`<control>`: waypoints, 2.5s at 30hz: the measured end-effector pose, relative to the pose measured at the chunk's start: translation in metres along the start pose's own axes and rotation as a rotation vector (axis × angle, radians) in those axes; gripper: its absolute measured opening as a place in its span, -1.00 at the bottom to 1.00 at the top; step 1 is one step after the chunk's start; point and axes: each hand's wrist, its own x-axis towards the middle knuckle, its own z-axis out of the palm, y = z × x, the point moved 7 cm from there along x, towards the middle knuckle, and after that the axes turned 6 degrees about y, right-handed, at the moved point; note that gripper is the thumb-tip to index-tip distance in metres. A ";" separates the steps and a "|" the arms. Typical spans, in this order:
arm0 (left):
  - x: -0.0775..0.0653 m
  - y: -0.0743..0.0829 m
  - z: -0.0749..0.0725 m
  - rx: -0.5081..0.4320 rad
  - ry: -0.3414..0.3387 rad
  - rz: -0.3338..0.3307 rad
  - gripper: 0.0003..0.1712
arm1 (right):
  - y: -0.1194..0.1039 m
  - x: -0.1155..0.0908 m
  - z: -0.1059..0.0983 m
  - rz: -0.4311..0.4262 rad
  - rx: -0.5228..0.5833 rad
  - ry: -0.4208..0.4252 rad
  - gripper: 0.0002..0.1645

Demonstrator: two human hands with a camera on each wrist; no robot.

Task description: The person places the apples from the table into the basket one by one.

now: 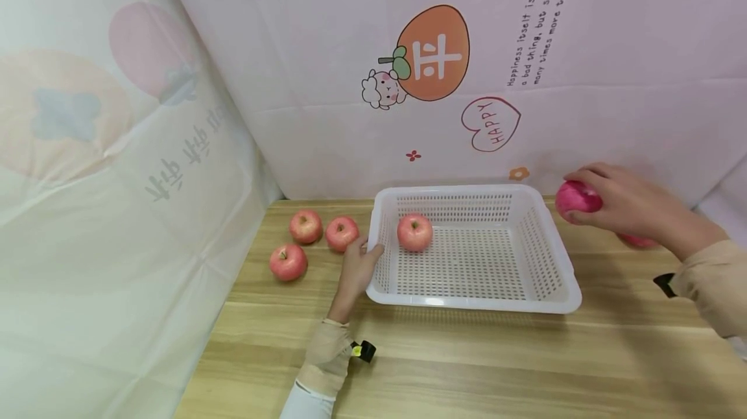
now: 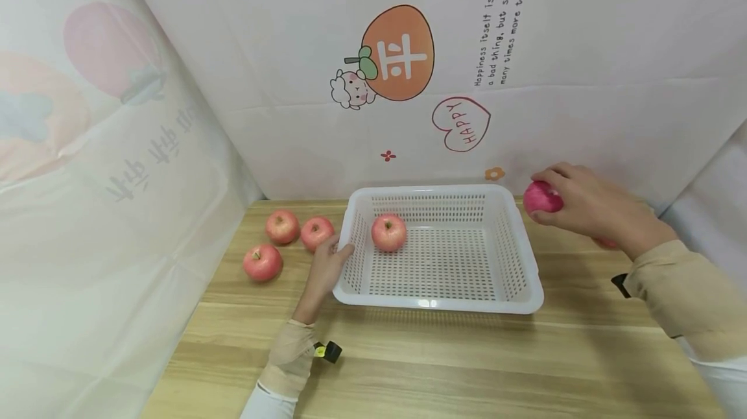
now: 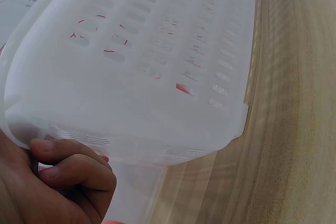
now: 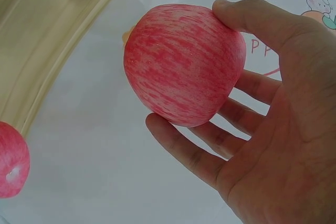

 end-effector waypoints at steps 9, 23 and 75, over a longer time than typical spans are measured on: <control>-0.001 0.001 0.000 -0.023 -0.003 0.004 -0.52 | -0.007 0.008 0.004 -0.006 -0.007 -0.010 -0.05; 0.000 0.002 0.000 0.006 0.004 0.019 -0.54 | -0.020 0.017 0.009 -0.034 0.037 -0.003 -0.09; -0.001 0.003 0.000 0.003 -0.002 0.012 -0.52 | -0.083 0.047 0.019 -0.124 0.075 0.000 -0.15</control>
